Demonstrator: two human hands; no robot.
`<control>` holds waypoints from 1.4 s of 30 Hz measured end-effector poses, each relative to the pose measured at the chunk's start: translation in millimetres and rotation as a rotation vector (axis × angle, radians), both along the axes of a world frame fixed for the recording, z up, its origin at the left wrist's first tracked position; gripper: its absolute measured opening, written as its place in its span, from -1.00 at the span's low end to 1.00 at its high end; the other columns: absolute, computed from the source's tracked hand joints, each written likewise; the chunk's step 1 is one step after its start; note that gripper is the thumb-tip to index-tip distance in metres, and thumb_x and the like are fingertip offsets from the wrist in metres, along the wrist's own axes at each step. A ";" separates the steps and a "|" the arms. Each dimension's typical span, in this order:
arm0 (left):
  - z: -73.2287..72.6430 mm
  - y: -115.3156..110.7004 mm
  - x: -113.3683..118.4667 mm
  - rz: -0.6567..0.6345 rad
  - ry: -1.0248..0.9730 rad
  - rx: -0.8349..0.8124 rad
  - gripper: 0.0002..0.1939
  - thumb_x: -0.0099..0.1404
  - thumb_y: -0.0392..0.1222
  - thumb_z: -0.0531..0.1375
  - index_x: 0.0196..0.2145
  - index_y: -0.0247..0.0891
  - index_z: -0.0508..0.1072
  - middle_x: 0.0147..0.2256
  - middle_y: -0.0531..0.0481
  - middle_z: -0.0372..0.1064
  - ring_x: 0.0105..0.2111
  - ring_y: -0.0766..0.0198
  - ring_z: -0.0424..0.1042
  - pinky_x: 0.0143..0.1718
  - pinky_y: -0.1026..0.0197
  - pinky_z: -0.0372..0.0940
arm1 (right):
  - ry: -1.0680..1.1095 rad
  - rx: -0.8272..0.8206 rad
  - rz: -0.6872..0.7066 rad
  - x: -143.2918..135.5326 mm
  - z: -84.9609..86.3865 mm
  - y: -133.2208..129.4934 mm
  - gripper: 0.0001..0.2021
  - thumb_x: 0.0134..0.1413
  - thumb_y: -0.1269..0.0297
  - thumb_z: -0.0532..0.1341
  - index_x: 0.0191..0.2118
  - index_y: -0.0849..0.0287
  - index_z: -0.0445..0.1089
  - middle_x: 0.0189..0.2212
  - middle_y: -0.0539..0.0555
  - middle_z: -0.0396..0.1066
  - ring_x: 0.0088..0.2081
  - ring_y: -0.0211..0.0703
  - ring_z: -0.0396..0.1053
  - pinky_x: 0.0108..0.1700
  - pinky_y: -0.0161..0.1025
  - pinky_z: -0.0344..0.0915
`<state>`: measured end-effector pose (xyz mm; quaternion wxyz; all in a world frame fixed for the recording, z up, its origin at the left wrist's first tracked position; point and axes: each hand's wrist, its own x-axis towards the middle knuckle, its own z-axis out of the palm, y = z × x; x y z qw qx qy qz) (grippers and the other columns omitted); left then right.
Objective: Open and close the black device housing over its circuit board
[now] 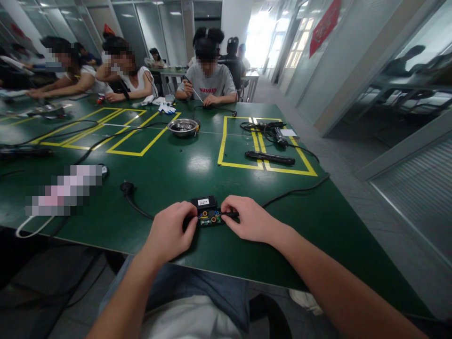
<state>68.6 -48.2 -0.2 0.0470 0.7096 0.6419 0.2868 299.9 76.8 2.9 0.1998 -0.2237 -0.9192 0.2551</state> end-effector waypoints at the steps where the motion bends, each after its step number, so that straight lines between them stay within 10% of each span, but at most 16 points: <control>1: -0.4 -0.1 0.6 -0.006 0.018 -0.007 -0.88 0.44 -0.21 0.16 -0.27 -0.16 0.48 -0.34 -0.03 0.54 -0.36 0.12 0.51 -0.32 0.14 0.30 | 0.005 0.000 -0.002 -0.1 -0.3 0.1 -0.86 0.20 0.48 0.33 -0.23 0.11 0.40 -0.30 0.03 0.48 -0.30 -0.13 0.41 -0.18 -0.18 0.33; 42: 0.5 -0.6 0.2 -0.040 0.005 0.019 -0.82 0.46 -0.26 0.10 -0.31 -0.17 0.45 -0.32 -0.04 0.50 -0.33 0.13 0.51 -0.30 0.14 0.32 | 0.080 0.025 0.027 0.7 -4.1 4.6 -0.85 0.23 0.53 0.22 -0.29 0.12 0.37 -0.38 0.00 0.41 -0.38 -0.18 0.32 -0.25 -0.23 0.24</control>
